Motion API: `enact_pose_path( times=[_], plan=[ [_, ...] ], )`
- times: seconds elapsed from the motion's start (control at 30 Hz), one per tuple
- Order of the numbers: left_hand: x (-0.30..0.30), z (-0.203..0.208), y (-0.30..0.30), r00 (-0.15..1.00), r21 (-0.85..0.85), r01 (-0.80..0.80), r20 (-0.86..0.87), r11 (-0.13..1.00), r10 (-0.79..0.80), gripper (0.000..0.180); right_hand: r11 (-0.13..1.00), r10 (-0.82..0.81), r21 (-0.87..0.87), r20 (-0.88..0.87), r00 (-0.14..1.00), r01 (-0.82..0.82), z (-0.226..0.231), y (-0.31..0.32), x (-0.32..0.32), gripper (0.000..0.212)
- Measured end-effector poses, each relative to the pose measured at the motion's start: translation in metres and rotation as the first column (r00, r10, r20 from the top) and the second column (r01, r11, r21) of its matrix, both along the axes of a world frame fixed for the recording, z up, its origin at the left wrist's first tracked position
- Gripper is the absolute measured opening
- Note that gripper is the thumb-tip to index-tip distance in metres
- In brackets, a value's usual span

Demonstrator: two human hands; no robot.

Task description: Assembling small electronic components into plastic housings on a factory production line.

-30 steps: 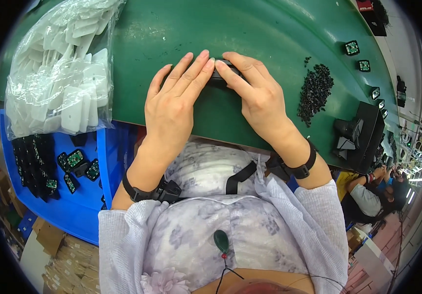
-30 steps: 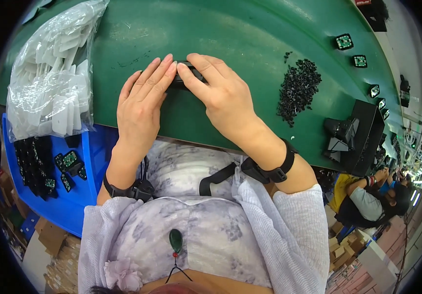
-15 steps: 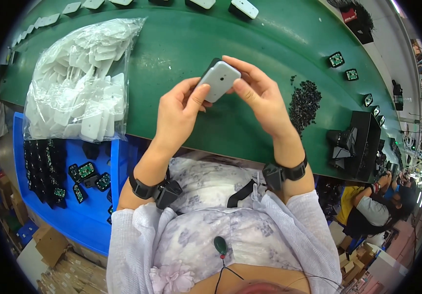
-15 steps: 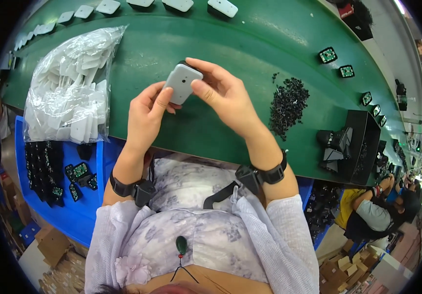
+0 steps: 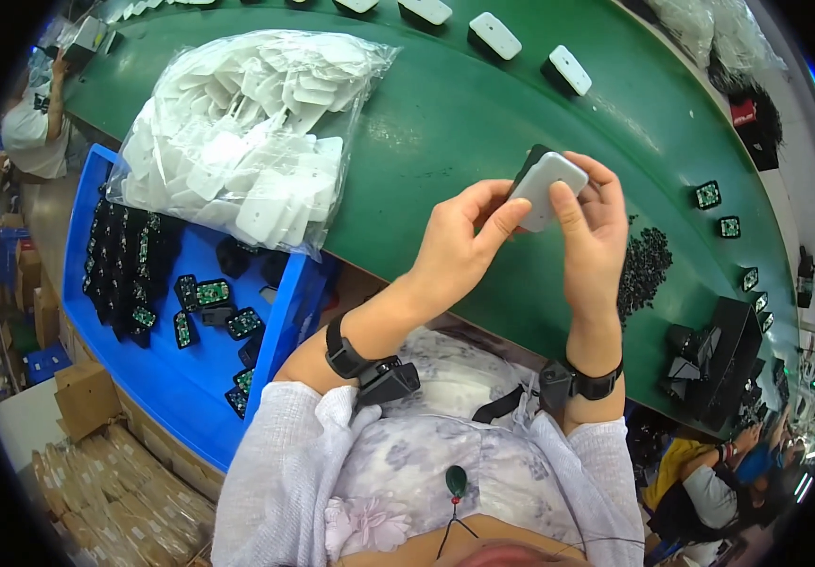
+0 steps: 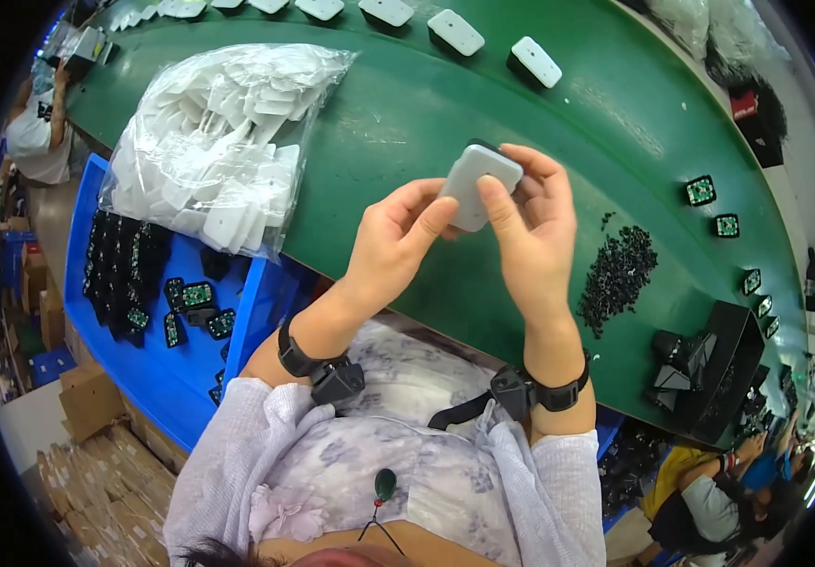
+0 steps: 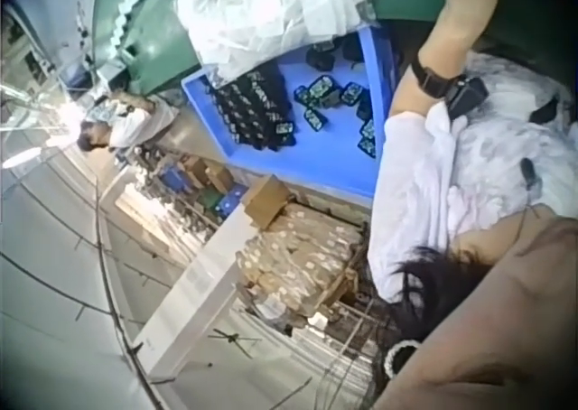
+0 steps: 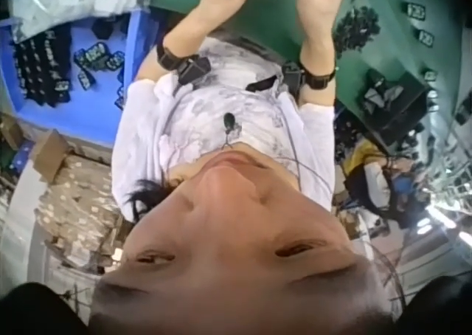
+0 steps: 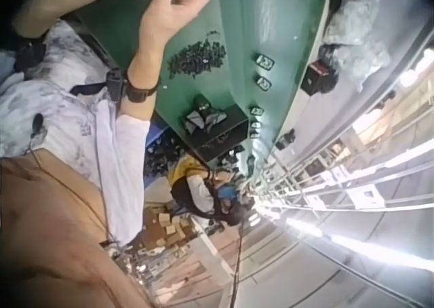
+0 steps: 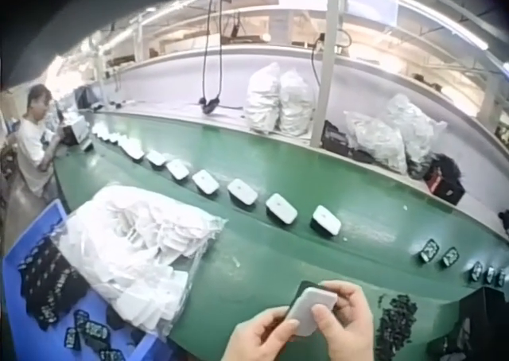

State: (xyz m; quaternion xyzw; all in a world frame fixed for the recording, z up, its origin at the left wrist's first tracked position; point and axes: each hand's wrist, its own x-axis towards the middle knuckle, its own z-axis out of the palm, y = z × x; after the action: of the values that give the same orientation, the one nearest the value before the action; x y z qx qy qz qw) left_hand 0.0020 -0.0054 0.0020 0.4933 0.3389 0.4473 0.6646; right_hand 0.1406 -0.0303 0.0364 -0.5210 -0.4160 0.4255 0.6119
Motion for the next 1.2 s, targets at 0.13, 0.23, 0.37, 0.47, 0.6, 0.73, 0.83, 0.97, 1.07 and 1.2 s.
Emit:
enact_pose_path(
  times=[0.13,0.23,0.37,0.47,0.6,0.73,0.83,0.97,1.07,1.2],
  plan=[
    [-0.029,0.009,0.044,0.675,0.817,-0.067,-0.386,0.573,0.629,0.034,0.993,-0.075,0.096,0.074,0.994,0.067,0.010,0.017,0.036,0.035],
    [-0.076,0.006,0.088,0.107,0.884,-0.072,-0.453,0.461,0.885,0.036,0.975,-0.213,0.122,0.285,0.935,0.185,0.010,0.037,0.086,0.034],
    [-0.130,-0.004,0.109,-0.331,0.829,-0.037,-0.537,0.558,0.776,0.033,0.981,-0.193,0.112,0.482,0.854,0.159,-0.001,0.077,0.146,0.039],
    [-0.128,-0.009,0.119,-0.344,0.769,-0.058,-0.614,0.636,0.710,0.029,0.993,-0.090,-0.024,0.511,0.855,0.119,-0.023,0.107,0.181,0.036],
    [-0.126,-0.004,0.125,-0.350,0.673,-0.077,-0.709,0.736,0.612,0.026,0.983,0.081,-0.180,0.536,0.840,0.020,-0.025,0.126,0.189,0.033],
    [-0.144,-0.006,0.121,-0.330,0.742,-0.024,-0.639,0.670,0.695,0.021,0.934,0.273,-0.347,0.532,0.802,-0.087,-0.029,0.143,0.198,0.035],
    [-0.143,0.008,0.111,-0.266,0.815,-0.039,-0.566,0.578,0.780,0.022,0.899,0.327,-0.429,0.533,0.780,-0.084,-0.029,0.150,0.212,0.037],
    [-0.144,0.032,0.087,0.036,0.892,-0.150,-0.426,0.427,0.904,0.019,0.890,0.340,-0.447,0.527,0.779,-0.087,-0.030,0.160,0.208,0.036],
    [-0.118,0.042,0.063,0.353,0.768,-0.392,-0.382,0.506,0.854,0.018,0.933,0.254,-0.359,0.593,0.765,-0.032,-0.036,0.161,0.204,0.026],
    [-0.062,0.037,0.034,0.854,0.427,-0.386,-0.171,0.818,0.492,0.017,0.999,-0.021,0.006,0.867,0.498,0.033,-0.021,0.121,0.212,0.027]
  ],
)
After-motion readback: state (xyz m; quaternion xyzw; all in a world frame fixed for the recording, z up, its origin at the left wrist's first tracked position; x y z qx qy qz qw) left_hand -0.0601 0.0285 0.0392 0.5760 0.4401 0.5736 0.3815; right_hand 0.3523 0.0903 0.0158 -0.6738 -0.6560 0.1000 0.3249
